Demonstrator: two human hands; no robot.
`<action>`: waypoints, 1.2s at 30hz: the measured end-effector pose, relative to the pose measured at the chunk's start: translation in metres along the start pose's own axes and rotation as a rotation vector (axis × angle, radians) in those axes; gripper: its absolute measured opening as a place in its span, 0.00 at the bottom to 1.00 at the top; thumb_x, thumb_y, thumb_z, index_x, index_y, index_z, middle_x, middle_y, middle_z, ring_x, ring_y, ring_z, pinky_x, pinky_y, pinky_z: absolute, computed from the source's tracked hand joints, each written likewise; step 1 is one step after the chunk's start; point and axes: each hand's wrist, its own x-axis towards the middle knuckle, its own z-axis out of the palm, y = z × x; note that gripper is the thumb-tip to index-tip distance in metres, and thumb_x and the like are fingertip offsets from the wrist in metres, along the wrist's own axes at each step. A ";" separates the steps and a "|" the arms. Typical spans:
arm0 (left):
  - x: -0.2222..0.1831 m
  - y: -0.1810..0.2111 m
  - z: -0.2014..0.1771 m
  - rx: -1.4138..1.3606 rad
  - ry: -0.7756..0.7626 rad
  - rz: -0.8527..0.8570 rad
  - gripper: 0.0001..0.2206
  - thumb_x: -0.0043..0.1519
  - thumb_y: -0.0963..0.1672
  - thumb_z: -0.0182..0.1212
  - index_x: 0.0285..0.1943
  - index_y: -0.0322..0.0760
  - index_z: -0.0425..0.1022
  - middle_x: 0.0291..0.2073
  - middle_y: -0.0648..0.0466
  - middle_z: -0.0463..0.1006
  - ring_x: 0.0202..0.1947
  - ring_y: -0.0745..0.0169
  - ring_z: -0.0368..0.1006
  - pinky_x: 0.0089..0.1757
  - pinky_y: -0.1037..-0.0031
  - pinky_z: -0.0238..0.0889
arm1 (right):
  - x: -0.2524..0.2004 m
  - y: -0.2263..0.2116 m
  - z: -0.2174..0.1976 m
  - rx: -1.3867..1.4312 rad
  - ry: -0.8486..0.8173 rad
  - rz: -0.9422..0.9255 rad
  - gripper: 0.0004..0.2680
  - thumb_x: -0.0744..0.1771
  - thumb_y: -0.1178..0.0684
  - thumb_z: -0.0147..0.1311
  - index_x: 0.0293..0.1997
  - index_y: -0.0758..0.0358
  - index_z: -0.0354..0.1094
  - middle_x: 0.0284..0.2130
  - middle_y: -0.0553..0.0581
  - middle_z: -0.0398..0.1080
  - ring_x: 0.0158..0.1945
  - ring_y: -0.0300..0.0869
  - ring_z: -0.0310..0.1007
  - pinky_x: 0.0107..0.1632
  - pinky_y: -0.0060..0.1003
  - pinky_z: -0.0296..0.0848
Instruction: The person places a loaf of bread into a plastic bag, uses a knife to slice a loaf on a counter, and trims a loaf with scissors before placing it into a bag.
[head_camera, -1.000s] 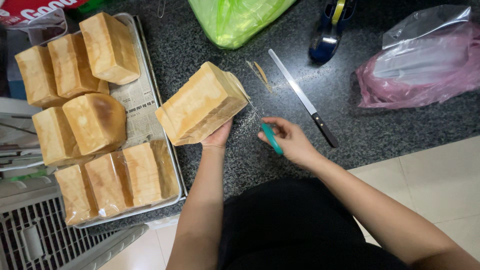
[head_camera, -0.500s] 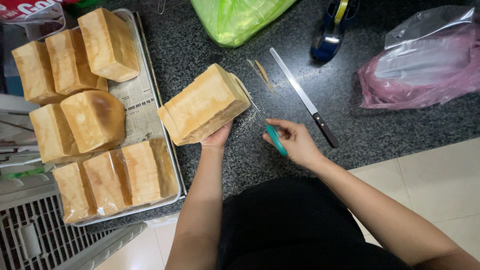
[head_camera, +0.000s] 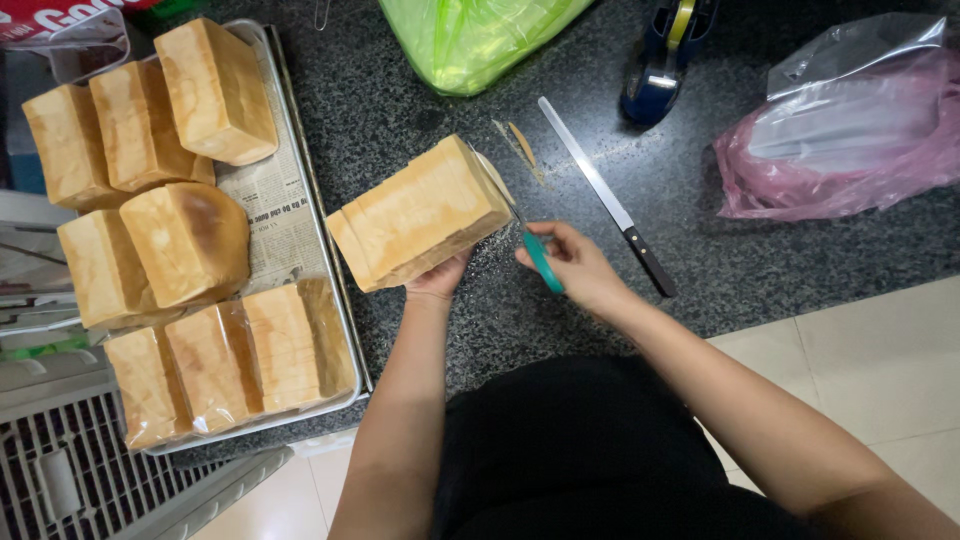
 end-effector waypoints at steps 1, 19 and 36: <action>-0.001 -0.001 0.002 -0.006 -0.011 -0.005 0.31 0.67 0.58 0.48 0.74 0.38 0.61 0.69 0.41 0.65 0.69 0.35 0.60 0.65 0.40 0.52 | 0.000 0.003 0.000 0.016 0.001 -0.024 0.23 0.64 0.44 0.65 0.63 0.63 0.65 0.31 0.44 0.65 0.33 0.30 0.64 0.35 0.25 0.64; -0.001 0.002 -0.007 -0.075 0.011 -0.047 0.30 0.67 0.57 0.52 0.70 0.36 0.65 0.66 0.40 0.68 0.65 0.36 0.65 0.61 0.45 0.63 | 0.003 -0.015 -0.004 0.047 -0.001 0.105 0.26 0.63 0.40 0.62 0.65 0.62 0.63 0.29 0.46 0.65 0.28 0.32 0.63 0.29 0.27 0.61; -0.008 -0.008 0.003 -0.033 0.122 0.007 0.35 0.64 0.62 0.46 0.73 0.39 0.62 0.69 0.38 0.65 0.67 0.31 0.62 0.61 0.38 0.58 | 0.004 0.011 -0.014 -0.108 0.133 -0.071 0.21 0.64 0.49 0.65 0.62 0.66 0.68 0.24 0.44 0.66 0.25 0.30 0.65 0.28 0.27 0.63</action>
